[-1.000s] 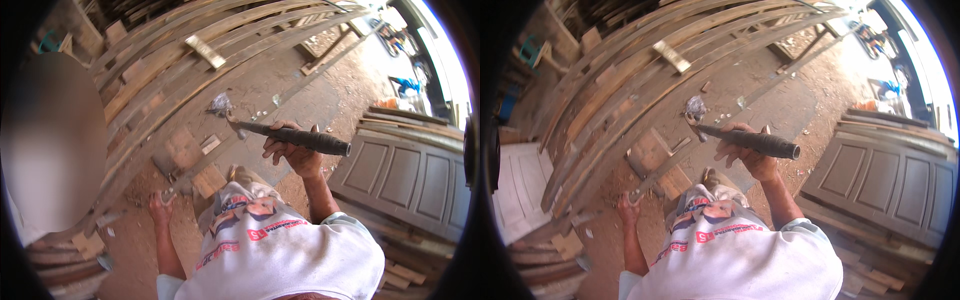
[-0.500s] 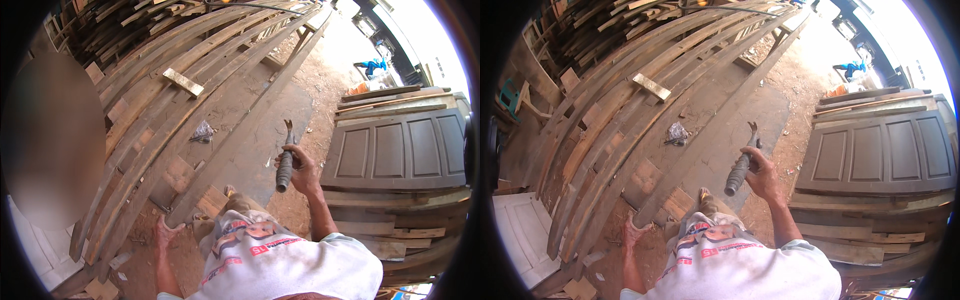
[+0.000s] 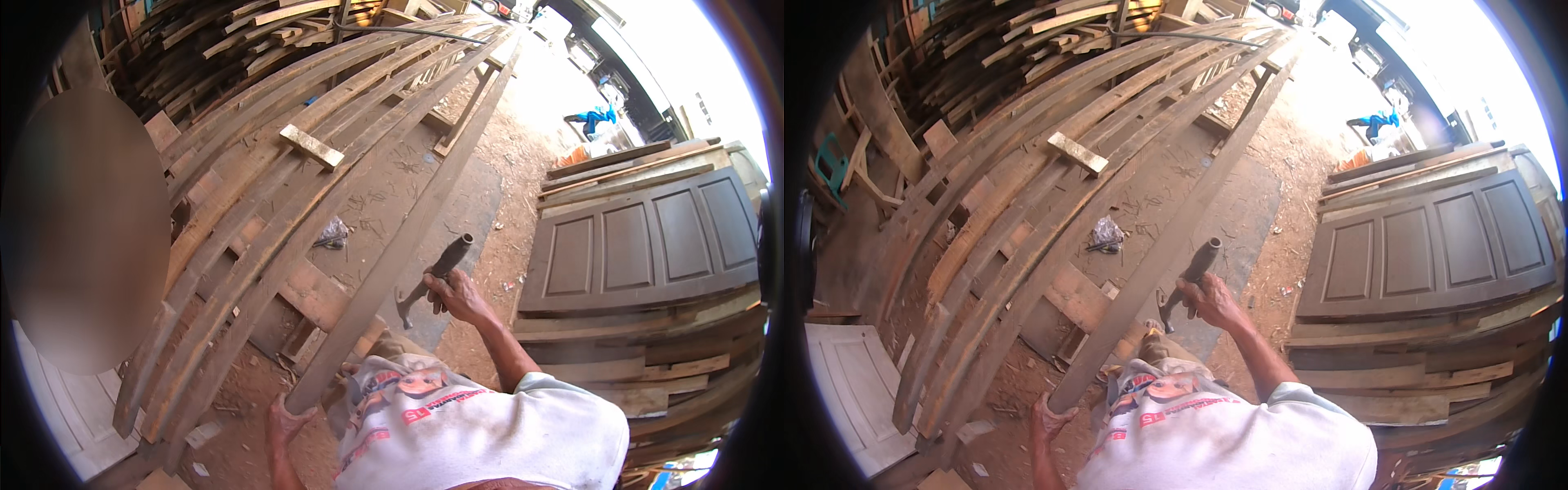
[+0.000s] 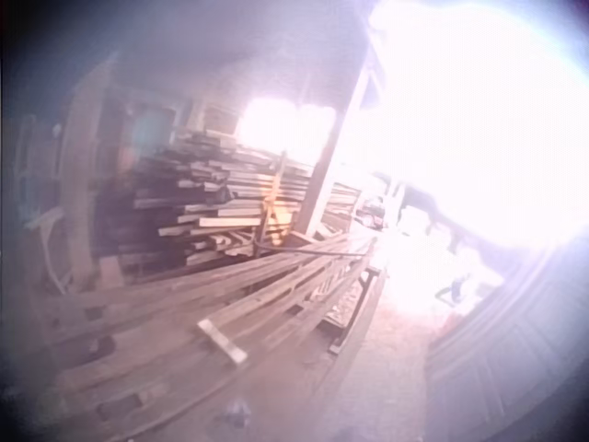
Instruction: The person uses a hammer to strike and pry apart wooden planks and metal rods in a cluttered workshop. They repeatedly hit the wood, remove pieces, and place them aside while working on a large wooden frame.
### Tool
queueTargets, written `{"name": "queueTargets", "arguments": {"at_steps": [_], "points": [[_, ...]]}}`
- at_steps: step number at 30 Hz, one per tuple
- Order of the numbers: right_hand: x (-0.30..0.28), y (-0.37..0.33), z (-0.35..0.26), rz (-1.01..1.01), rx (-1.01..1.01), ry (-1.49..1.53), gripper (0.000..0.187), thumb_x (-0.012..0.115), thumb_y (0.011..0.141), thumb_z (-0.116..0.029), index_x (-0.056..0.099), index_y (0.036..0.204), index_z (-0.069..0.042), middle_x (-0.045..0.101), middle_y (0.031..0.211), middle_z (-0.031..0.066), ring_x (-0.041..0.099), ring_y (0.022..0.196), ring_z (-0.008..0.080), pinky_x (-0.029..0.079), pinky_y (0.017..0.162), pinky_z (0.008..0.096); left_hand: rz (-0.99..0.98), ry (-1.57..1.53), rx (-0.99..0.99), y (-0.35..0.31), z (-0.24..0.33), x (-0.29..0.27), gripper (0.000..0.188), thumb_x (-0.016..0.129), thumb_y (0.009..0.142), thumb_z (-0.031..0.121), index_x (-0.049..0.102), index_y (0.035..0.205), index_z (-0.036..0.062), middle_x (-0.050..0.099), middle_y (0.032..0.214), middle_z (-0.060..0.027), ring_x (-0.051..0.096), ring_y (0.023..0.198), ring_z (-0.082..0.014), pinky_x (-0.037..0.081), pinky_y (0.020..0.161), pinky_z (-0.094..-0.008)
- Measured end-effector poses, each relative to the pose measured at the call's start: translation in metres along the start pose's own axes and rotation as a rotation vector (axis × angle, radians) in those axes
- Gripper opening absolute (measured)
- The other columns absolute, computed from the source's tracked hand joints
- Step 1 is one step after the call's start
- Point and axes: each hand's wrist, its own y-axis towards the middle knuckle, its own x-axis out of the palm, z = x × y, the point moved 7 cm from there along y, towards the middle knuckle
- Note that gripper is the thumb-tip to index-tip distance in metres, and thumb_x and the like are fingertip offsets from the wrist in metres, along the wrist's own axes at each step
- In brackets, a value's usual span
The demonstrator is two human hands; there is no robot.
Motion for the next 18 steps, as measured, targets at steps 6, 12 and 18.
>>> {"name": "queueTargets", "arguments": {"at_steps": [6, 12, 18], "points": [[0.008, 0.002, -0.022, -0.011, -0.174, -0.210, 0.046, 0.064, 0.099, -0.043, 0.066, 0.117, -0.001, 0.072, 0.102, 0.0186, 0.070, 0.098, 0.0296, 0.053, 0.086, 0.0422, 0.106, 0.131, -0.154, -0.046, -0.086, -0.058, 0.078, 0.094, 0.061, 0.038, 0.061, 0.120, -0.0007, 0.068, 0.112, -0.0270, 0.066, 0.108, -0.0434, 0.052, 0.092, -0.0519], [0.001, 0.014, 0.005, 0.112, -0.351, -0.204, 0.046, 0.064, 0.101, -0.044, 0.068, 0.120, -0.002, 0.069, 0.115, 0.0200, 0.066, 0.109, 0.0320, 0.050, 0.095, 0.0430, 0.339, 0.119, -0.059, -0.092, -0.139, -0.078, 0.080, 0.093, 0.062, 0.040, 0.057, 0.123, 0.0004, 0.065, 0.118, -0.0264, 0.061, 0.114, -0.0455, 0.049, 0.095, -0.0517], [-0.003, 0.018, 0.027, 0.143, -0.142, -0.125, 0.053, 0.059, 0.101, -0.049, 0.066, 0.110, 0.003, 0.072, 0.101, 0.0193, 0.069, 0.099, 0.0309, 0.052, 0.088, 0.0428, 0.363, 0.435, -0.082, -0.113, -0.165, -0.052, 0.101, 0.070, 0.086, 0.069, 0.042, 0.152, -0.0030, 0.049, 0.147, -0.0348, 0.050, 0.129, -0.0576, 0.043, 0.106, -0.0634]]}}
